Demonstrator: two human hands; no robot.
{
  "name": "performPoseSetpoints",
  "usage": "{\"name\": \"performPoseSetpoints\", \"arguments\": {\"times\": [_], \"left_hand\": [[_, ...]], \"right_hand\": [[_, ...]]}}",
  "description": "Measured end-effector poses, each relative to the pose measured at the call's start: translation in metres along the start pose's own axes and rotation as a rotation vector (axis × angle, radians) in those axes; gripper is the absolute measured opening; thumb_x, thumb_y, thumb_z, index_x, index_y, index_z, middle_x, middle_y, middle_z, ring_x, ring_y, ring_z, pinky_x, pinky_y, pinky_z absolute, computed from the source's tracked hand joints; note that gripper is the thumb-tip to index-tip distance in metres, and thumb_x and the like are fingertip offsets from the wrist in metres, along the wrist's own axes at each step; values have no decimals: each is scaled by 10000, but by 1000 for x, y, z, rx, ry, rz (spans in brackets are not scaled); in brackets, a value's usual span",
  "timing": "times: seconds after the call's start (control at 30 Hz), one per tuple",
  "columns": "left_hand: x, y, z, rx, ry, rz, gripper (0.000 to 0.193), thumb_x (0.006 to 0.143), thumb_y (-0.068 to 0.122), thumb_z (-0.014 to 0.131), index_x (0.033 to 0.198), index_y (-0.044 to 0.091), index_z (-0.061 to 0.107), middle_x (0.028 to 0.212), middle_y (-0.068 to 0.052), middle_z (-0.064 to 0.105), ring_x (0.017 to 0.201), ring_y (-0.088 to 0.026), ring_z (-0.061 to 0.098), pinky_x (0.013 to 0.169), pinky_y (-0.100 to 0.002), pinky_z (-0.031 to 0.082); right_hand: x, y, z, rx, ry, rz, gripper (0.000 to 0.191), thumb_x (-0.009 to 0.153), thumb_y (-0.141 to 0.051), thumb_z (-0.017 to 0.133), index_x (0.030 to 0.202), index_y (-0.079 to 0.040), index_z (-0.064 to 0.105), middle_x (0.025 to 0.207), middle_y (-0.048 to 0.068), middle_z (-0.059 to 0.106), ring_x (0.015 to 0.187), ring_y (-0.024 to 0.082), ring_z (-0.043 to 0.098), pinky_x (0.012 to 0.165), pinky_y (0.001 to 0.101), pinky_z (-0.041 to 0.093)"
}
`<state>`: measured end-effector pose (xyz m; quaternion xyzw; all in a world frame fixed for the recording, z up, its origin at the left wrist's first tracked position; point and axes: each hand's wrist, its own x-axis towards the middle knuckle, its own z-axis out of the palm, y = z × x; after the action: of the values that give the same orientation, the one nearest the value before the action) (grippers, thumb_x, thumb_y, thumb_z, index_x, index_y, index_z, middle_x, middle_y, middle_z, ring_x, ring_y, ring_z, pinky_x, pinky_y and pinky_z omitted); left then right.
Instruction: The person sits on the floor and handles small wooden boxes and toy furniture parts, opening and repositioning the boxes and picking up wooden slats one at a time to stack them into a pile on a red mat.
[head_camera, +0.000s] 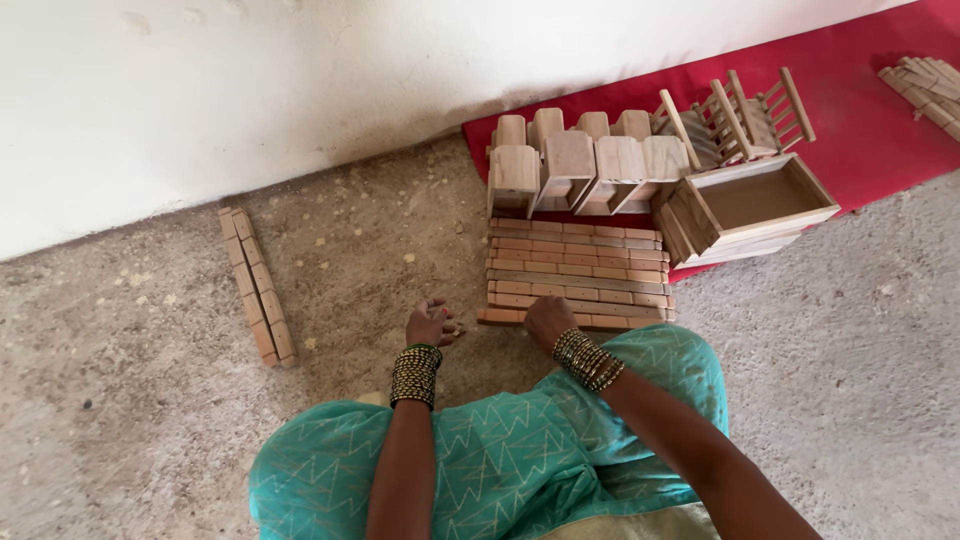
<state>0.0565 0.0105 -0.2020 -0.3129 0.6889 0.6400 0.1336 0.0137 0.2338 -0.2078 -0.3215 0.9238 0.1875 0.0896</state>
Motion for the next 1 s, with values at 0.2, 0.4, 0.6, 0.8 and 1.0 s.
{"name": "performPoseSetpoints", "arguments": {"times": [0.2, 0.4, 0.6, 0.8, 1.0], "left_hand": [[-3, 3, 1, 52, -4, -33, 369, 1048, 198, 554, 1401, 91, 566, 1195, -98, 738, 868, -204, 734, 704, -360, 638], [-4, 3, -1, 88, -8, -26, 374, 1052, 202, 560, 1409, 89, 576, 1230, -100, 733, 877, -207, 739, 713, -365, 634], [-5, 7, -1, 150, 11, -43, 380, 1049, 220, 568, 1412, 109, 579, 1234, -81, 742, 879, -194, 739, 735, -358, 633], [-13, 20, -8, 233, 60, -17, 397, 1032, 272, 601, 1400, 125, 593, 1248, -53, 729, 874, -185, 728, 759, -372, 618], [3, 25, -58, 783, 417, -47, 498, 1053, 301, 542, 1500, 102, 449, 1447, -99, 538, 1190, -283, 567, 951, -464, 528]], "right_hand": [[4, -1, 5, -148, -94, 55, 140, 937, -134, 671, 898, -22, 746, 869, 98, 682, 840, 264, 668, 658, 424, 493], [9, -1, 3, -250, -92, 122, 178, 930, -208, 668, 950, -46, 740, 924, 133, 665, 876, 296, 644, 656, 464, 492], [8, 0, 5, -225, -74, 95, 192, 948, -216, 649, 938, -49, 744, 922, 125, 669, 877, 296, 641, 703, 455, 485], [2, -7, 7, -300, 115, -32, 172, 927, -168, 644, 869, -34, 735, 832, 128, 652, 787, 277, 635, 635, 433, 477], [6, -6, 1, -154, 130, 25, 113, 886, -148, 651, 811, -89, 712, 795, 85, 657, 796, 255, 658, 655, 427, 517]]}}
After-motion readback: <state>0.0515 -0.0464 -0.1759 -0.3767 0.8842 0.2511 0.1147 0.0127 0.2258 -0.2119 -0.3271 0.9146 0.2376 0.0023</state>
